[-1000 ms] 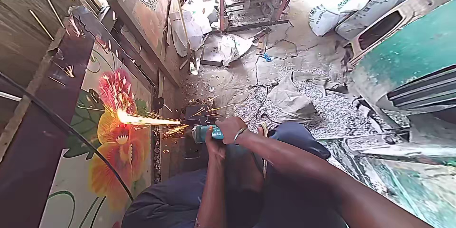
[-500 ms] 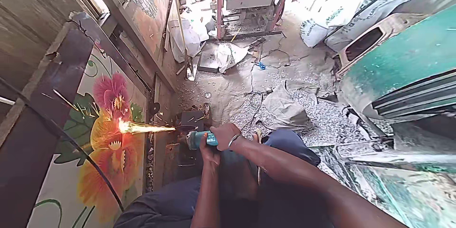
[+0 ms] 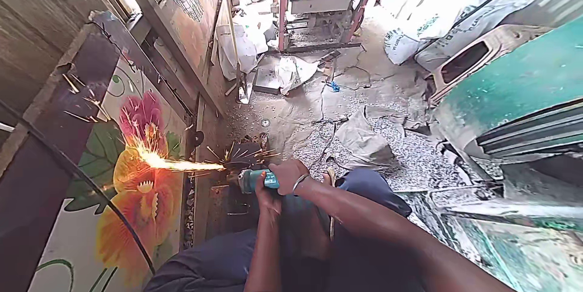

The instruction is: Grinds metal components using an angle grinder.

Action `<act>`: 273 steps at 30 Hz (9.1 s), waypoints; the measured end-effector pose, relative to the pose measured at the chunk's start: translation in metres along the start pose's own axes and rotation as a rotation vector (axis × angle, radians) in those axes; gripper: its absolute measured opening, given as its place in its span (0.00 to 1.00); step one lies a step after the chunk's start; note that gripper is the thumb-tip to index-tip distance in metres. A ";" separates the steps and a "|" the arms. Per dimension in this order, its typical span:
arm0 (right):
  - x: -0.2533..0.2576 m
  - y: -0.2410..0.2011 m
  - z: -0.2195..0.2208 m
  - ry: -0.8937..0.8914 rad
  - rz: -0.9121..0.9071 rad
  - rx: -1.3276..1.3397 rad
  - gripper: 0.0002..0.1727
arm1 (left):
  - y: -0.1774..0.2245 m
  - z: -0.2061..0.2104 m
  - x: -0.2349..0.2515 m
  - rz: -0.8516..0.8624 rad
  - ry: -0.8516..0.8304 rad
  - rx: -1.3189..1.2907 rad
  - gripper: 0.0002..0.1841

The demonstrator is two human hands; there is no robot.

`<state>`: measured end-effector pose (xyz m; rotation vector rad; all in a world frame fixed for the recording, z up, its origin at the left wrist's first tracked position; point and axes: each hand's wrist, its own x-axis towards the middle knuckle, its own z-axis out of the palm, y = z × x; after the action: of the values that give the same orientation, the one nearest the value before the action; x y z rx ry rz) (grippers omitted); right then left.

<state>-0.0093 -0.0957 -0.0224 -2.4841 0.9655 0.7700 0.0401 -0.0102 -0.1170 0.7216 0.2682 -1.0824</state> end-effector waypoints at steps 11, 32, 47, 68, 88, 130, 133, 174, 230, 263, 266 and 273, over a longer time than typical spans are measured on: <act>-0.006 -0.001 0.005 0.014 -0.008 0.007 0.37 | 0.002 0.000 -0.006 -0.032 0.031 0.038 0.15; -0.006 -0.001 0.004 0.002 0.008 0.004 0.37 | 0.002 0.001 -0.006 -0.030 0.014 0.048 0.14; -0.002 -0.001 0.002 0.003 0.004 -0.001 0.39 | -0.003 -0.004 0.002 0.000 0.028 0.005 0.13; 0.000 0.001 0.003 0.009 0.000 -0.001 0.37 | -0.003 -0.003 0.002 -0.003 0.012 0.010 0.13; 0.000 0.002 0.003 0.009 0.012 0.006 0.38 | -0.002 -0.001 0.000 -0.014 0.014 0.038 0.14; -0.004 0.000 0.003 0.010 0.017 -0.006 0.38 | 0.000 0.003 -0.005 -0.020 0.030 0.035 0.13; -0.002 0.001 0.002 0.011 0.014 -0.007 0.38 | 0.000 0.003 -0.003 -0.016 0.015 0.034 0.13; -0.007 0.000 0.004 0.012 0.017 0.002 0.37 | -0.001 0.000 -0.005 -0.009 0.024 0.070 0.15; 0.003 0.001 0.002 -0.003 0.009 0.001 0.39 | 0.002 0.002 -0.001 -0.017 0.061 0.030 0.13; -0.007 -0.001 0.006 0.019 0.010 -0.001 0.37 | 0.001 0.003 -0.008 0.006 0.040 0.052 0.13; -0.007 0.000 0.005 0.015 0.012 -0.006 0.37 | 0.000 0.005 -0.008 0.002 0.036 0.063 0.14; 0.001 0.001 0.004 0.006 0.019 0.014 0.39 | 0.001 0.005 -0.004 -0.007 0.048 0.062 0.14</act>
<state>-0.0110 -0.0949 -0.0258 -2.4699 0.9940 0.7597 0.0388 -0.0102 -0.1105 0.8037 0.2793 -1.0854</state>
